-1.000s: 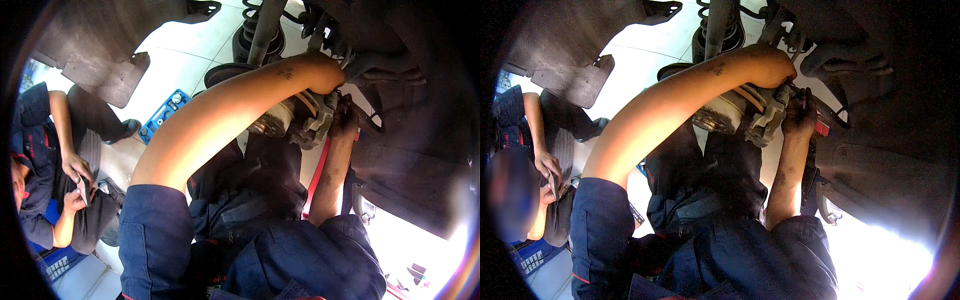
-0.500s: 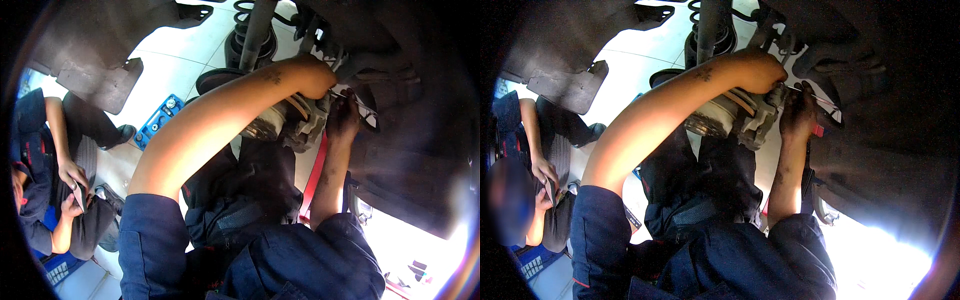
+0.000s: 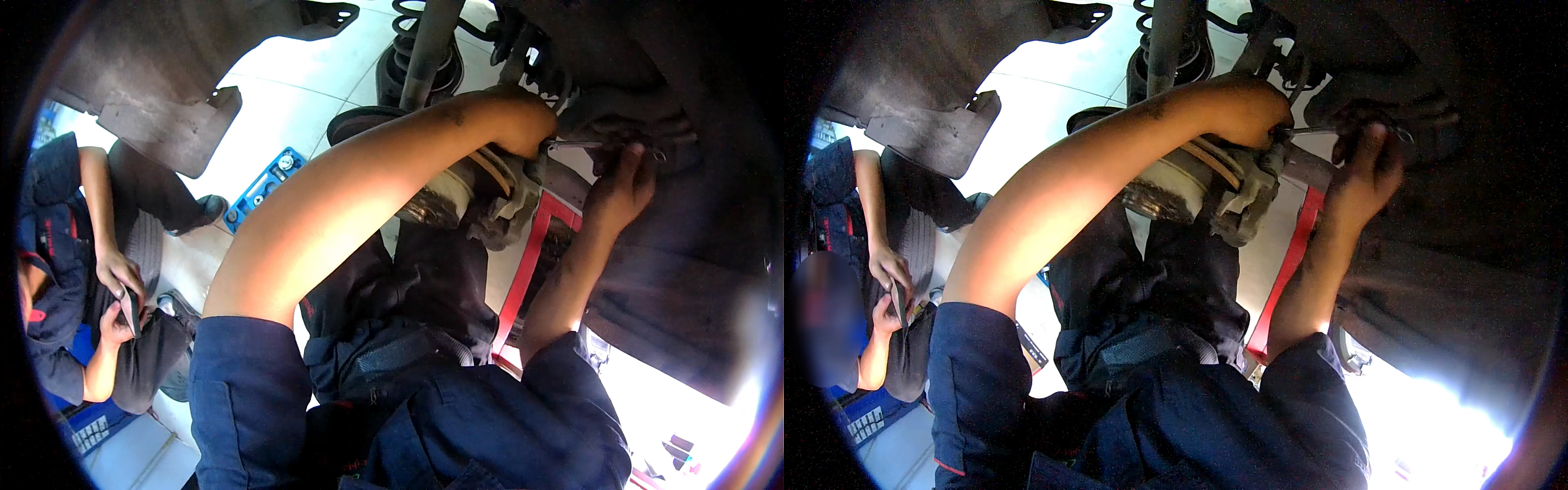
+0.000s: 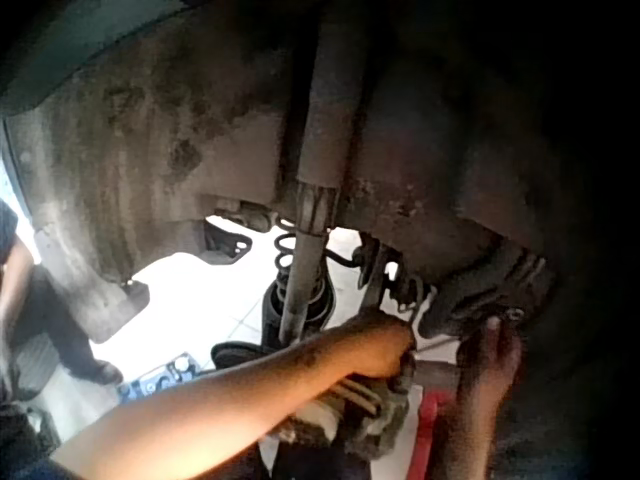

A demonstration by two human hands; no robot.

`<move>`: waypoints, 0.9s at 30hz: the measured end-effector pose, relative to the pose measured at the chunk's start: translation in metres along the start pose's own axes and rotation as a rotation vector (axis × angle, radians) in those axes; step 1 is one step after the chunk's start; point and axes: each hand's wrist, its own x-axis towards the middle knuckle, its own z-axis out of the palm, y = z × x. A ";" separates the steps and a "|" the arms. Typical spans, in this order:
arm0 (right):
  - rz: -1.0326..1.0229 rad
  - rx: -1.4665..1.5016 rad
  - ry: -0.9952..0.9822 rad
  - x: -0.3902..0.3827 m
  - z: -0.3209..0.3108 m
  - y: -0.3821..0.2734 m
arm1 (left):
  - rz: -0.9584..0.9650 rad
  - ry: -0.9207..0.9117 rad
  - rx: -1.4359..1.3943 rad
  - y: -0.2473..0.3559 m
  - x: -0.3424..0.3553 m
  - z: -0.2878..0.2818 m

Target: The person adjusts a head-mounted camera, then works on a car's brake assembly using a wrench to loosen bolts on the brake caliper. The car is elevated on a lift in a garage.

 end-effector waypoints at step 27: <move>0.783 1.217 0.352 -0.069 -0.044 0.091 | 0.002 0.030 0.035 0.006 -0.002 0.004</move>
